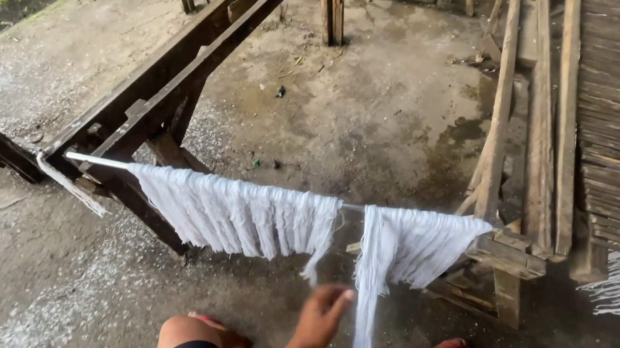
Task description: The person is organizing, untangling, and smoothing out long white wicks hanging from a horizontal rod in a candle studio.
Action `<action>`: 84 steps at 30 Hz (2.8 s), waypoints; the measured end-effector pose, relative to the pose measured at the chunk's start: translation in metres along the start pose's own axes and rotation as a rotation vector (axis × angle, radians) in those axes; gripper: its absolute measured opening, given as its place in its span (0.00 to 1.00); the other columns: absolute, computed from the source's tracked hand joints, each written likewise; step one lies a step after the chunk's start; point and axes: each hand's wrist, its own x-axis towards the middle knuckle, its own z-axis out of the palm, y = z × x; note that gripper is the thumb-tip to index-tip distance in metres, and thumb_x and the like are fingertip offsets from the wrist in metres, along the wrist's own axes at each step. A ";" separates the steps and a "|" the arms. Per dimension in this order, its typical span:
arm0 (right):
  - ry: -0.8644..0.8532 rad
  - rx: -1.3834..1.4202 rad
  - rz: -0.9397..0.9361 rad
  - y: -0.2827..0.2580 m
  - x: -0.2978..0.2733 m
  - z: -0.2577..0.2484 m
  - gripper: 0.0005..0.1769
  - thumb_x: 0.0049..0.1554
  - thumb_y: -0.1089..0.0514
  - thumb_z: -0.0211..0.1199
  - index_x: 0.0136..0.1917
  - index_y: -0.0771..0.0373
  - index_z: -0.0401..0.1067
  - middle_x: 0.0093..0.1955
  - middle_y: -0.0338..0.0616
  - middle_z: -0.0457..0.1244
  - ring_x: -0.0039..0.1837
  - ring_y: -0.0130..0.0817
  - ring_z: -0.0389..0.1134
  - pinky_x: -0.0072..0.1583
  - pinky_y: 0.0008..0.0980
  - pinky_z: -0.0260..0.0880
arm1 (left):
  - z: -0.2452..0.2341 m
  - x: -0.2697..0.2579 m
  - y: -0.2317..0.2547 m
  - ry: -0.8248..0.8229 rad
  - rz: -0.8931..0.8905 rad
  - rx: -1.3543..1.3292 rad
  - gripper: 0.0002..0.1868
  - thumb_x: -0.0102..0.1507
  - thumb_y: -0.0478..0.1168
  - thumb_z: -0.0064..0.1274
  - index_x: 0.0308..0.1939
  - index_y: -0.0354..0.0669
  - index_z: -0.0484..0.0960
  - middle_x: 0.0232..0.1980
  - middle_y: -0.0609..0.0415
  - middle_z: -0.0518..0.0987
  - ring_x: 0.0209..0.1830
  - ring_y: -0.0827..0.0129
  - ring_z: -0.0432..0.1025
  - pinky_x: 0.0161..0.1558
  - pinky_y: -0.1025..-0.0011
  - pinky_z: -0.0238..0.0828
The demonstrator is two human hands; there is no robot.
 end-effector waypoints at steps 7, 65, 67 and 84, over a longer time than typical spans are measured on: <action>-0.087 -0.593 -0.084 -0.073 -0.020 0.004 0.25 0.59 0.39 0.58 0.63 0.52 0.77 0.44 0.41 0.70 0.37 0.30 0.70 0.41 0.25 0.66 | -0.009 -0.012 0.035 -0.547 -0.262 -0.803 0.05 0.69 0.39 0.57 0.41 0.42 0.80 0.35 0.56 0.79 0.31 0.74 0.71 0.33 0.76 0.66; -0.401 -0.138 -0.184 -0.042 0.019 0.013 0.24 0.57 0.55 0.65 0.65 0.66 0.76 0.39 0.51 0.72 0.35 0.34 0.70 0.38 0.27 0.68 | -0.072 -0.039 0.048 -0.514 -0.541 -1.022 0.12 0.67 0.35 0.56 0.53 0.36 0.76 0.43 0.43 0.82 0.29 0.62 0.77 0.32 0.69 0.77; -0.363 -0.079 -0.226 -0.033 0.019 0.021 0.18 0.56 0.57 0.67 0.58 0.67 0.77 0.41 0.53 0.73 0.35 0.35 0.70 0.36 0.28 0.69 | -0.070 -0.039 0.055 -0.493 -0.549 -1.014 0.10 0.66 0.34 0.56 0.50 0.35 0.78 0.40 0.43 0.82 0.29 0.62 0.76 0.32 0.70 0.76; -0.312 -0.274 -0.185 -0.043 0.044 -0.025 0.11 0.61 0.57 0.63 0.49 0.69 0.72 0.37 0.55 0.69 0.39 0.43 0.71 0.44 0.38 0.73 | -0.065 -0.034 0.041 -0.530 -0.519 -0.900 0.06 0.68 0.35 0.56 0.46 0.37 0.78 0.35 0.48 0.81 0.24 0.68 0.73 0.30 0.72 0.75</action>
